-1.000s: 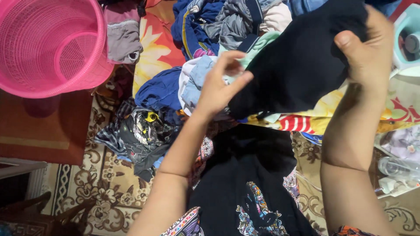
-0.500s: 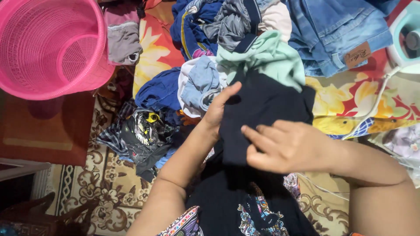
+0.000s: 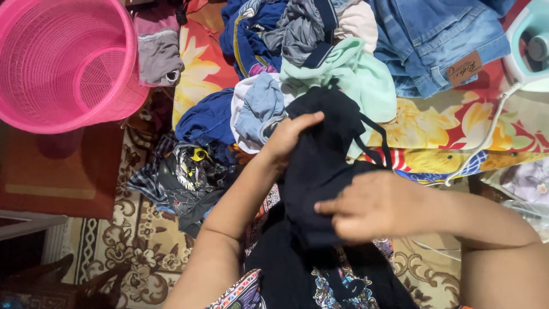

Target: The recorder is folding a variety of clothing items including underwear and shirts on a bed.

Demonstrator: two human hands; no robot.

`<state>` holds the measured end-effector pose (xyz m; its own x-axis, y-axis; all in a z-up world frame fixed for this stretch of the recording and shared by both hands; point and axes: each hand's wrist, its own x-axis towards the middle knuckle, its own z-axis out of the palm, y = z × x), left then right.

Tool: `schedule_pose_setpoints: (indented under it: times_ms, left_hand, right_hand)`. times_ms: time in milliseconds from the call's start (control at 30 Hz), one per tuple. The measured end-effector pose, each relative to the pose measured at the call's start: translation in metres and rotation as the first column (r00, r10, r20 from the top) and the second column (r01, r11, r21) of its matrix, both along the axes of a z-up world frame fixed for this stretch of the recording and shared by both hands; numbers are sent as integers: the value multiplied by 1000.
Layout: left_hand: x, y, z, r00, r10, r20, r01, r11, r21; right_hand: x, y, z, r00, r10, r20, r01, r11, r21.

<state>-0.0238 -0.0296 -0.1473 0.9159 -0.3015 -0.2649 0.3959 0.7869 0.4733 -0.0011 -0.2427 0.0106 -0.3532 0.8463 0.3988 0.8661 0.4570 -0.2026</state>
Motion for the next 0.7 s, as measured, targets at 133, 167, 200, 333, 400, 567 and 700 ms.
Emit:
schedule_pose_setpoints:
  times_ms: [133, 167, 200, 333, 400, 567, 700]
  left_hand:
    - [-18, 2, 19, 983, -58, 171, -1, 944, 329]
    - [-22, 4, 18, 968, -129, 216, 64, 957, 283]
    - [-28, 5, 16, 946, -195, 259, 134, 962, 236]
    - [-22, 15, 19, 855, -347, 385, 242, 924, 296]
    - [-15, 8, 30, 857, -358, 372, 148, 861, 487]
    - [-18, 7, 41, 993, -41, 108, 7, 954, 301]
    - [-30, 8, 47, 966, 172, 193, -219, 941, 259]
  right_hand:
    - [23, -2, -2, 960, -174, -220, 158, 984, -86]
    - [30, -2, -2, 923, -302, -237, 297, 953, -58]
    - [36, -2, -3, 868, -423, -260, 430, 902, -35]
    - [64, 7, -27, 731, -619, -287, 610, 781, -133]
    - [76, 15, -38, 555, -782, -285, 671, 623, -403]
    - [82, 3, -55, 301, -792, -531, 778, 526, -345]
    - [55, -17, -76, 144, -553, -820, 799, 554, -233]
